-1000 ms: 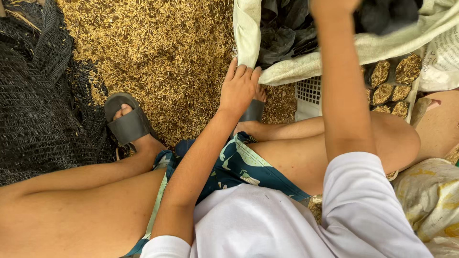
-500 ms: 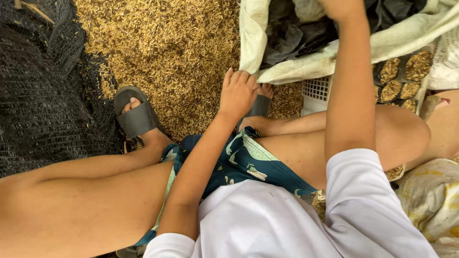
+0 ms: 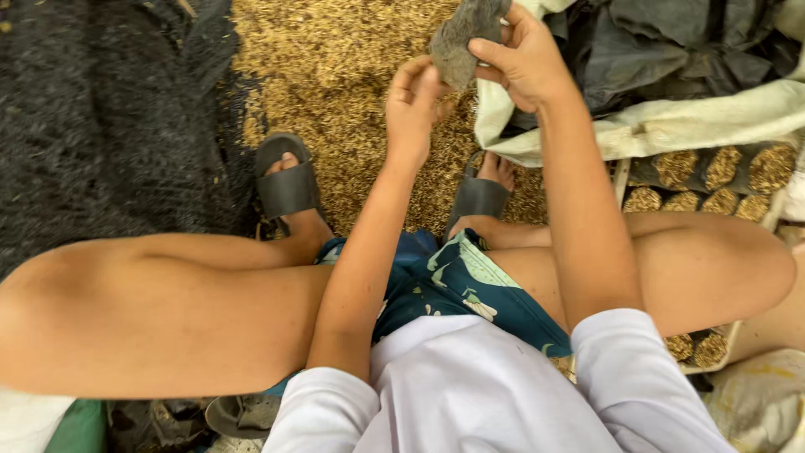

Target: The person scoops loose granular material from a large pile on the floor, packs it into a small dark mesh bag, and ties the bag closed. The person then places the finished bag into a white plastic crate nearby.

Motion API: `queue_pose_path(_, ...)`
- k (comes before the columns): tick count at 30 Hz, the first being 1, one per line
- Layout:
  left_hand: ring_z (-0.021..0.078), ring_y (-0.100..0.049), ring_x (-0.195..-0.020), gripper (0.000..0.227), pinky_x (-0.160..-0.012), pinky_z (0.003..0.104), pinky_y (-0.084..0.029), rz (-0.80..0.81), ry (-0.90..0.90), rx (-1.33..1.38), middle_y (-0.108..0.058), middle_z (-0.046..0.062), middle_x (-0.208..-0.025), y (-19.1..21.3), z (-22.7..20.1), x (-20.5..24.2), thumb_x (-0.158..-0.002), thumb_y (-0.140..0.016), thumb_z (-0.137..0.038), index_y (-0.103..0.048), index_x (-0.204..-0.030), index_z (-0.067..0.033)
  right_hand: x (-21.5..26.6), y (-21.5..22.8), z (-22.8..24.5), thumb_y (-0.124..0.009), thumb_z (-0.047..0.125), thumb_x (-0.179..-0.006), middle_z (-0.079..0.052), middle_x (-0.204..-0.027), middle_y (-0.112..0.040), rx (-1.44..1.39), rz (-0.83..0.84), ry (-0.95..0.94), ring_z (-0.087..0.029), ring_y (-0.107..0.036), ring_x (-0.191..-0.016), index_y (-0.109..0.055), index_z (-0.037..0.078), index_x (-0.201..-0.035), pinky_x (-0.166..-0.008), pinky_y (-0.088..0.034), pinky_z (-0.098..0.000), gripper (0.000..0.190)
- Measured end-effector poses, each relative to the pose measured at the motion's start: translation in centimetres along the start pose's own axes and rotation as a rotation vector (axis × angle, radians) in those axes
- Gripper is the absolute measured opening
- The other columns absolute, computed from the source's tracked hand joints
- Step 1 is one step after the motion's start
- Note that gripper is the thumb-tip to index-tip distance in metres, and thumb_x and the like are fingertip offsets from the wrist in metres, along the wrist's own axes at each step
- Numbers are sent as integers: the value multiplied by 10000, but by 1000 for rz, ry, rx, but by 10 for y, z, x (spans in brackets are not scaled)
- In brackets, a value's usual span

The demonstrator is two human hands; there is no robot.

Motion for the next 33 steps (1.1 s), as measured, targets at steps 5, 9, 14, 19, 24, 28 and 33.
queue_pose_path(5,200,-667,-1008,595,-724,306,-641,-164,150,113,-688,110,-1241,63,-19,-3,-1053,-576,-399,-535,-1492,0,-7,-60,-11,-790,101,-984,-51,-1059,-750,267,-115,173,-141,-744,-939,-650,14,-1180,-826,-655,-320,255)
queue_pose_path(9,193,-721,-987,653,-758,360,-655,-353,56,-187,-659,104,-1156,78,-39,0,-906,-754,-188,-410,-1443,-45,-20,-93,-14,-793,96,-965,-47,-951,-753,220,-158,179,-109,-748,-830,-652,-3,-1066,-732,-665,-271,200)
queue_pose_path(14,212,-722,-933,638,-802,379,-667,-483,-62,-79,-698,143,-1089,116,-35,-2,-931,-740,-183,-461,-1479,-15,-29,-121,-14,-755,79,-936,-43,-933,-746,110,-17,93,-86,-719,-761,-671,31,-1116,-682,-630,-257,204)
queue_pose_path(19,216,-730,-976,492,-803,344,-636,-526,-124,-231,-720,165,-1153,156,-36,-6,-969,-721,-232,-620,-1353,58,-33,-117,-20,-745,123,-981,-43,-871,-732,257,24,-51,-100,-725,-752,-648,27,-980,-690,-619,-261,136)
queue_pose_path(24,233,-731,-1006,477,-870,360,-625,-633,53,-171,-724,166,-1177,184,-27,-7,-971,-690,-253,-634,-1328,58,-39,-103,-19,-685,96,-905,1,-884,-749,220,-63,-55,-105,-724,-792,-707,89,-969,-726,-628,-244,68)
queue_pose_path(28,232,-711,-1082,444,-986,390,-582,-566,18,121,-700,154,-1220,198,-12,-10,-995,-638,-207,-590,-1350,56,-23,-114,-2,-807,168,-921,-52,-924,-690,595,-202,227,-173,-671,-826,-673,52,-956,-743,-562,-309,180)
queue_pose_path(33,187,-707,-956,375,-970,408,-588,-521,84,151,-704,105,-1097,201,3,-19,-1034,-607,-185,-609,-1307,71,-1,-143,36,-889,275,-804,-89,-1145,-647,919,-126,643,-266,-625,-1073,-684,86,-1176,-956,-505,-430,466)
Point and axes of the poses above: each hand's wrist, its own x-axis away from the middle knuckle, its own y-axis out of the back of the hand, z = x × y, the point moved 6 cm from there along -x, towards the middle knuckle
